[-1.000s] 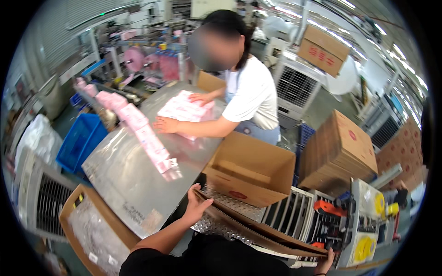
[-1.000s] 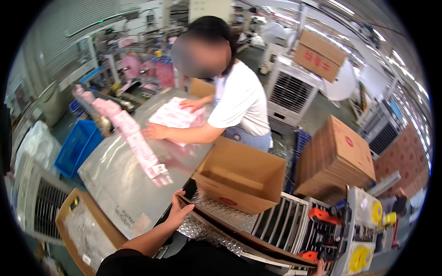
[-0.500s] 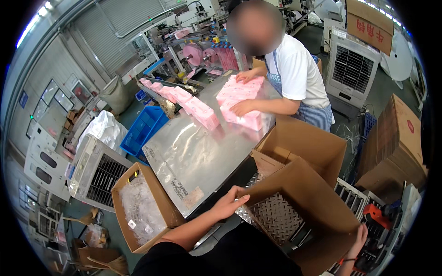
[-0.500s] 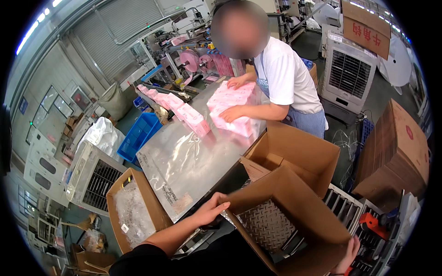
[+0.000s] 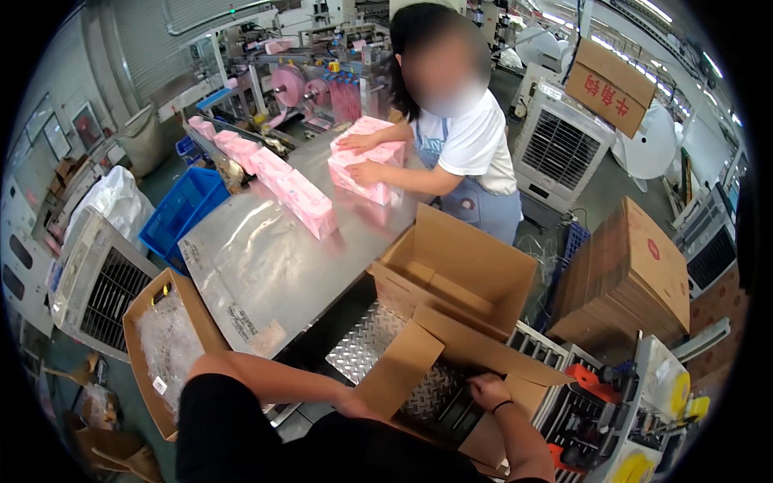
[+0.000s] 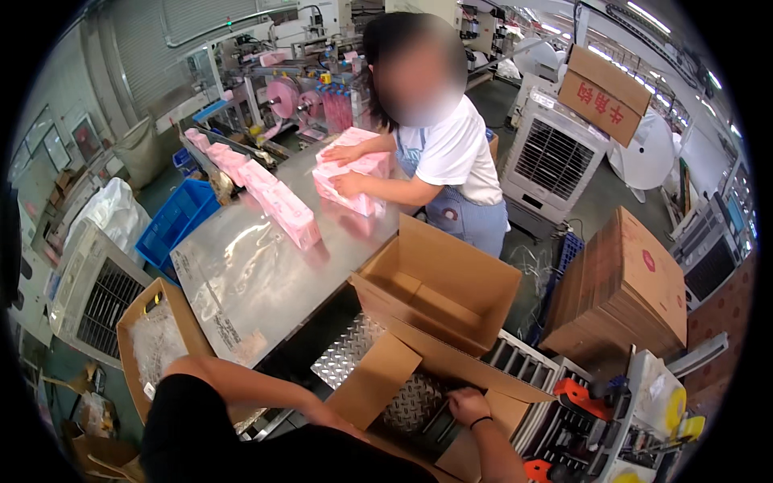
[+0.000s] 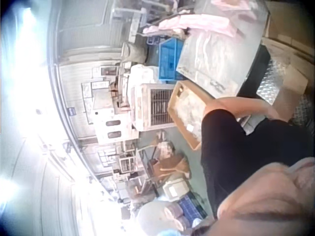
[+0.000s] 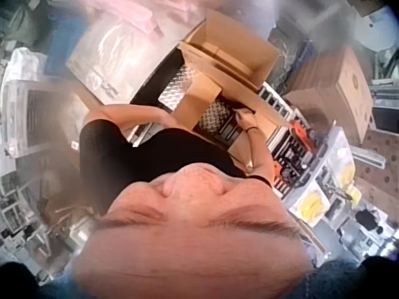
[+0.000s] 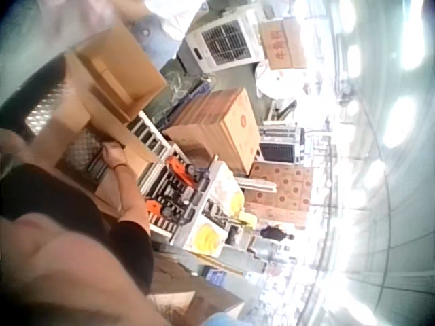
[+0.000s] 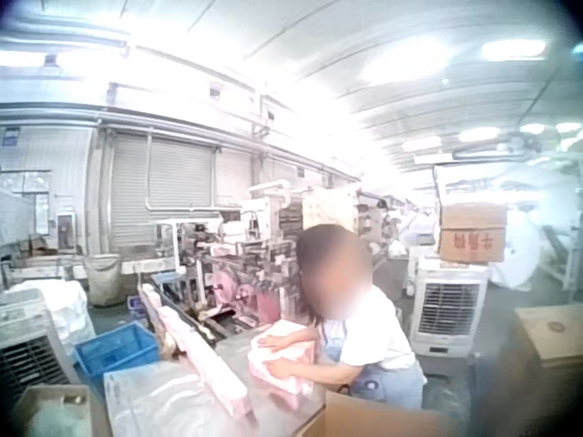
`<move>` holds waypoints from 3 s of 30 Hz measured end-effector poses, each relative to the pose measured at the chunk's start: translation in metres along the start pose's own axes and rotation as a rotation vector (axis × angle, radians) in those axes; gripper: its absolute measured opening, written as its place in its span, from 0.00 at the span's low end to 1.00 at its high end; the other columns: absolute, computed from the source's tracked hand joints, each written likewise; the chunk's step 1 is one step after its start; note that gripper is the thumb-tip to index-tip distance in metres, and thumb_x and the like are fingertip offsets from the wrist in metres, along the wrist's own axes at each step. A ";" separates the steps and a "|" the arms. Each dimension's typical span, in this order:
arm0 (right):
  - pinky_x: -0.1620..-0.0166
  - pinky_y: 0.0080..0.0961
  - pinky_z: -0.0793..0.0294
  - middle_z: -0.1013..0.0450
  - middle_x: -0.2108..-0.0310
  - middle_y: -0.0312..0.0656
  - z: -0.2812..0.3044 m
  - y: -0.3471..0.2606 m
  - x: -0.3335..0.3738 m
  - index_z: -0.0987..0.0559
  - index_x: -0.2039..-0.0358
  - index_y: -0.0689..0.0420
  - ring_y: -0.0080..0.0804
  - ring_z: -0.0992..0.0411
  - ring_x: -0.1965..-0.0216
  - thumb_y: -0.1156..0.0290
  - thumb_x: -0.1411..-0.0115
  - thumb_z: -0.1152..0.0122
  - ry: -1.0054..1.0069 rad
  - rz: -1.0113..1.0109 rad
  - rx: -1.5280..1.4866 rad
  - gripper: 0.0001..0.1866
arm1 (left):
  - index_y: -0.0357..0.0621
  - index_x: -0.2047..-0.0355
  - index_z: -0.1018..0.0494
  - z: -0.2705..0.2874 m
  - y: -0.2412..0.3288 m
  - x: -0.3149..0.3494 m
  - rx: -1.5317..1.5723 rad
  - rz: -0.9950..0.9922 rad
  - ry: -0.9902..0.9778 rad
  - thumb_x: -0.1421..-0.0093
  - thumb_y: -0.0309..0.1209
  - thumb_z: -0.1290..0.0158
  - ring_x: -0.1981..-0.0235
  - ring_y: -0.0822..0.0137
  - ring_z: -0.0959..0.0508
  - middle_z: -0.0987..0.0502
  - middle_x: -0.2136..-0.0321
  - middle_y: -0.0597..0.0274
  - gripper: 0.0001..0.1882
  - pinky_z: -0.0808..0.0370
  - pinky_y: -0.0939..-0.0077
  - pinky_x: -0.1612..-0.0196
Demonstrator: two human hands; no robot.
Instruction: The person packs pink tissue paper packs into cardboard boxes on a conveyor belt. They arrange the packs, close the box flaps, and move the filled boxes along the belt. Another person assists by placing additional packs into the boxes.
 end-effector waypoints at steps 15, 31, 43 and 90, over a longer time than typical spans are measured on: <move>0.30 0.57 0.52 0.39 0.36 0.63 0.085 -0.064 0.104 0.34 0.37 0.64 0.66 0.47 0.32 0.64 0.53 0.32 0.102 -0.313 0.159 0.42 | 0.54 0.32 0.39 0.036 0.085 -0.054 -1.148 -0.569 0.670 0.40 0.45 0.43 0.29 0.51 0.43 0.40 0.31 0.55 0.37 0.47 0.47 0.30; 0.42 0.33 0.26 0.27 0.43 0.45 0.141 -0.048 0.137 0.34 0.37 0.63 0.36 0.27 0.43 0.70 0.33 0.46 0.330 -0.593 -1.609 0.25 | 0.47 0.27 0.51 0.163 -0.045 -0.005 1.095 -0.004 0.531 0.34 0.69 0.68 0.25 0.51 0.57 0.52 0.26 0.55 0.47 0.58 0.58 0.26; 0.33 0.72 0.60 0.38 0.36 0.51 0.094 -0.154 0.031 0.34 0.34 0.55 0.54 0.44 0.33 0.46 0.45 0.33 0.002 -0.287 0.390 0.43 | 0.59 0.26 0.55 0.149 -0.047 0.045 -0.181 0.215 1.065 0.45 0.23 0.51 0.36 0.38 0.36 0.48 0.30 0.41 0.47 0.35 0.57 0.35; 0.58 0.37 0.26 0.21 0.63 0.44 -0.091 0.011 0.029 0.18 0.57 0.59 0.36 0.24 0.61 0.59 0.41 0.43 0.445 -1.067 -0.844 0.19 | 0.48 0.51 0.22 0.065 -0.334 0.604 0.337 1.047 1.341 0.43 0.44 0.36 0.57 0.54 0.19 0.21 0.53 0.45 0.22 0.20 0.61 0.57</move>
Point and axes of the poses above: each hand's wrist, its own x-axis away from the middle knuckle, its own z-axis out of the back of the hand, y = z × x, the point moved 10 cm from there along -x, towards the middle knuckle
